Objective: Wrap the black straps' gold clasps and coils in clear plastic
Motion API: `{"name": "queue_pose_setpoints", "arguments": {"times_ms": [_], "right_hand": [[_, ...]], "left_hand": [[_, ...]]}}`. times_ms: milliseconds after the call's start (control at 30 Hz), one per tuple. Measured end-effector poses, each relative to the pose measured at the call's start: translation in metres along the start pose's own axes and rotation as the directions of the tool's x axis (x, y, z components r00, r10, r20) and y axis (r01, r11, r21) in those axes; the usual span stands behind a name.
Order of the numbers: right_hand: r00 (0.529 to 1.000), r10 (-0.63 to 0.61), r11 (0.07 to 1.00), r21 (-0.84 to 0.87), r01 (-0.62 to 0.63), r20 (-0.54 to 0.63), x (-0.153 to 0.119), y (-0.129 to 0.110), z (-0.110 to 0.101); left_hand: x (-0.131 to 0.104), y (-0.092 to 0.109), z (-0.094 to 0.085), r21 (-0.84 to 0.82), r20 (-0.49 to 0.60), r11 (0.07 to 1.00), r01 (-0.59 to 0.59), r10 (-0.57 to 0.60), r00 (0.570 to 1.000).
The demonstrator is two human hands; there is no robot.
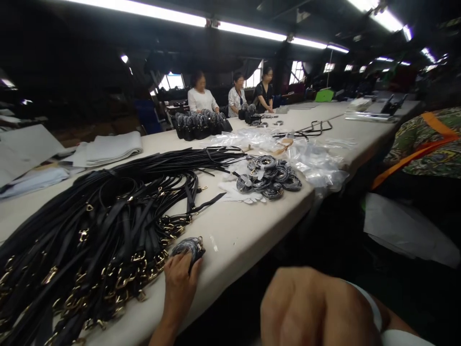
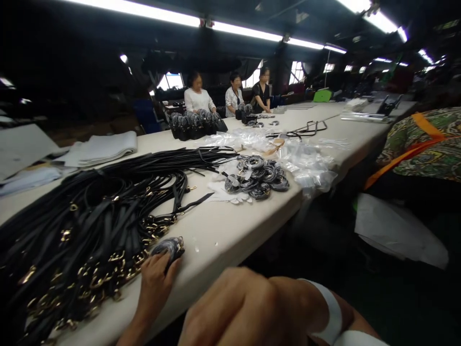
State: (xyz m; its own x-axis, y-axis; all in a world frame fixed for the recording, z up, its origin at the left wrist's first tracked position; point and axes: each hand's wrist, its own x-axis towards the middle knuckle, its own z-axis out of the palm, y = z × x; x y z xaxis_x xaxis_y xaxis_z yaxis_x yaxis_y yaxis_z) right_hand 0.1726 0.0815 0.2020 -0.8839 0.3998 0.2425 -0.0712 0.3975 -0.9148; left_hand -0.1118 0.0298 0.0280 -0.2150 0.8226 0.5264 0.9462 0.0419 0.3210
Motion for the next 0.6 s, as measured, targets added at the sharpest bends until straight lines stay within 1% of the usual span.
{"name": "queue_pose_setpoints", "arguments": {"times_ms": [33, 67, 100, 133, 167, 200, 233, 267, 333, 400, 500, 600], "right_hand": [[0.996, -0.085, 0.996, -0.025, 0.084, -0.039, 0.016, 0.014, -0.006], [0.991, -0.111, 0.992, -0.066, 0.106, -0.07, 0.036, 0.031, -0.015], [0.988, -0.096, 0.99, -0.112, 0.083, -0.12, 0.058, 0.051, -0.026], [0.962, -0.064, 0.961, -0.277, -0.012, -0.264, 0.081, 0.073, -0.038], [0.923, 0.004, 0.879, -0.439, -0.187, -0.386, 0.103, 0.096, -0.049], [0.892, 0.05, 0.829, -0.48, -0.288, -0.449, 0.123, 0.119, -0.06], [0.876, 0.084, 0.796, -0.496, -0.346, -0.475, 0.139, 0.14, -0.069], [0.866, 0.119, 0.762, -0.514, -0.394, -0.486, 0.152, 0.161, -0.077], [0.862, 0.201, 0.704, -0.542, -0.458, -0.466, 0.169, 0.193, -0.085], [0.851, 0.286, 0.64, -0.573, -0.512, -0.441, 0.178, 0.215, -0.089], [0.817, 0.39, 0.549, -0.605, -0.576, -0.424, 0.186, 0.231, -0.092], [0.795, 0.458, 0.489, -0.635, -0.599, -0.398, 0.194, 0.234, -0.097]], "left_hand": [[0.0, -0.001, 0.0, 0.005, 0.002, 1.0, -0.016, 0.016, 1.0], [0.0, -0.001, 0.0, 0.012, 0.001, 0.999, -0.035, 0.035, 0.999], [0.001, -0.002, 0.0, 0.02, -0.008, 0.998, -0.056, 0.056, 0.998], [0.001, -0.003, 0.0, 0.03, -0.027, 0.996, -0.084, 0.085, 0.996], [0.001, -0.003, 0.0, 0.042, -0.05, 0.993, -0.112, 0.114, 0.992], [0.001, -0.004, 0.0, 0.056, -0.074, 0.989, -0.137, 0.141, 0.987], [0.0, -0.005, 0.0, 0.071, -0.097, 0.985, -0.158, 0.164, 0.982], [0.0, -0.007, -0.001, 0.085, -0.11, 0.98, -0.179, 0.188, 0.976], [-0.001, -0.01, 0.0, 0.102, -0.119, 0.974, -0.204, 0.216, 0.969], [-0.002, -0.013, 0.001, 0.106, -0.118, 0.969, -0.224, 0.236, 0.965], [-0.002, -0.018, 0.004, 0.103, -0.104, 0.962, -0.252, 0.262, 0.96], [0.0, -0.02, 0.007, 0.115, -0.109, 0.953, -0.282, 0.294, 0.95]]}}
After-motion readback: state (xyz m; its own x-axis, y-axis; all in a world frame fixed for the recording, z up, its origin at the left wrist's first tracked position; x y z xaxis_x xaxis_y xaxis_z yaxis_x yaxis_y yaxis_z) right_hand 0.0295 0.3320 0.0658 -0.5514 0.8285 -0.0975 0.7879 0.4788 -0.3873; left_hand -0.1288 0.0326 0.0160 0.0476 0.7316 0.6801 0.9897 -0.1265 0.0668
